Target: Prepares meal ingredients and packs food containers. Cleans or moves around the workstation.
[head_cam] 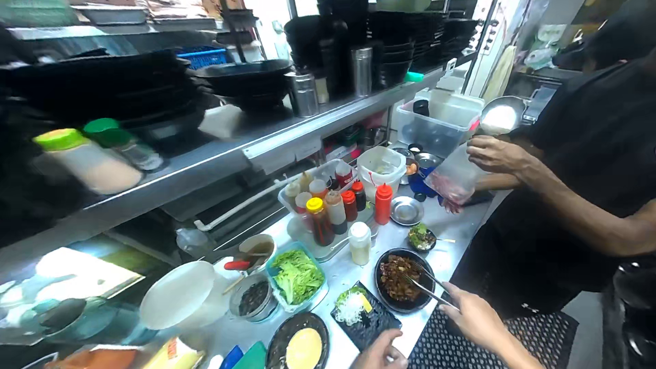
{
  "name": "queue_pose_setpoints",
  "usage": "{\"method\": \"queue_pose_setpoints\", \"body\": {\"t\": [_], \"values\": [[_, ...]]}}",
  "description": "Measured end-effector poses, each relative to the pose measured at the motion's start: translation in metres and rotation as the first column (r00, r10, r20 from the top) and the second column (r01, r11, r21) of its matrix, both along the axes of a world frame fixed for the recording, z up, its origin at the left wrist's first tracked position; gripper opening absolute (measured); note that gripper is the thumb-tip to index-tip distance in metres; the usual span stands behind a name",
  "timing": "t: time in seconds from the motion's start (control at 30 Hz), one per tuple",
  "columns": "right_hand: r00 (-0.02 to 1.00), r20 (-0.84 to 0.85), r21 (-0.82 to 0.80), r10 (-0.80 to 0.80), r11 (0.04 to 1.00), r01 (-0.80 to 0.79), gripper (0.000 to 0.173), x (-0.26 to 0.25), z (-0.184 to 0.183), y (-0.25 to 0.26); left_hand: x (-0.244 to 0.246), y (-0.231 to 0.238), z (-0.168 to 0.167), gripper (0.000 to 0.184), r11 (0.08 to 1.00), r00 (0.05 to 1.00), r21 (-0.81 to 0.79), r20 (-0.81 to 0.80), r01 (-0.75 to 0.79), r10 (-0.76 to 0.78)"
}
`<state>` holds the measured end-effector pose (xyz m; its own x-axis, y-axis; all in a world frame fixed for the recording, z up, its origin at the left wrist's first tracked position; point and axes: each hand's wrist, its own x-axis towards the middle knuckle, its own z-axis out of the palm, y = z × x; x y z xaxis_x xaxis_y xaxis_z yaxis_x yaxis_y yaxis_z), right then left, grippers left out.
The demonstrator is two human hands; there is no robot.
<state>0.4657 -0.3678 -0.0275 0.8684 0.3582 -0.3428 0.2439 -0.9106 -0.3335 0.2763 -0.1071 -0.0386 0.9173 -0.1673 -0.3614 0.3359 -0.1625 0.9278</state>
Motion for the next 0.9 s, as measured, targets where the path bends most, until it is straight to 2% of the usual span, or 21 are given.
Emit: {"method": "queue_pose_setpoints", "body": {"t": [0.1, 0.2, 0.3, 0.37, 0.47, 0.6, 0.7, 0.8, 0.9], "values": [[0.990, -0.107, 0.254, -0.091, 0.960, 0.115, 0.063, 0.007, -0.013, -0.031, 0.092, -0.026, -0.026, 0.066, 0.986, 0.958, -0.158, -0.287, -0.059, 0.012], [0.975, -0.169, 0.387, -0.143, 0.900, 0.199, 0.062, 0.011, -0.024, -0.053, 0.157, -0.039, -0.049, 0.066, 0.924, 0.865, -0.281, -0.492, -0.261, 0.095], [0.957, -0.238, 0.461, -0.164, 0.849, 0.260, 0.063, 0.015, -0.029, -0.064, 0.193, -0.043, -0.060, 0.051, 0.839, 0.763, -0.311, -0.622, -0.447, 0.175], [0.945, -0.277, 0.493, -0.175, 0.818, 0.296, 0.063, 0.019, -0.033, -0.066, 0.202, -0.043, -0.063, 0.040, 0.826, 0.710, -0.267, -0.672, -0.496, 0.209], [0.953, -0.268, 0.509, -0.139, 0.820, 0.263, 0.066, 0.028, -0.036, -0.066, 0.206, -0.045, -0.059, 0.033, 0.808, 0.684, -0.246, -0.687, -0.536, 0.244], [0.964, -0.257, 0.473, -0.069, 0.861, 0.188, 0.063, 0.043, -0.033, -0.057, 0.204, -0.046, -0.059, 0.039, 0.798, 0.687, -0.255, -0.681, -0.545, 0.252], [0.965, -0.259, 0.409, -0.027, 0.903, 0.135, 0.063, 0.057, -0.030, -0.051, 0.191, -0.044, -0.054, 0.046, 0.780, 0.727, -0.300, -0.631, -0.550, 0.270], [0.966, -0.248, 0.206, 0.070, 0.978, -0.018, 0.070, 0.072, -0.014, -0.043, 0.160, -0.036, -0.036, 0.035, 0.743, 0.749, -0.297, -0.536, -0.600, 0.390], [0.952, -0.236, -0.041, 0.193, 0.977, -0.208, 0.075, 0.078, 0.002, -0.019, 0.123, -0.028, -0.031, 0.029, 0.705, 0.658, -0.104, -0.474, -0.702, 0.585]]}}
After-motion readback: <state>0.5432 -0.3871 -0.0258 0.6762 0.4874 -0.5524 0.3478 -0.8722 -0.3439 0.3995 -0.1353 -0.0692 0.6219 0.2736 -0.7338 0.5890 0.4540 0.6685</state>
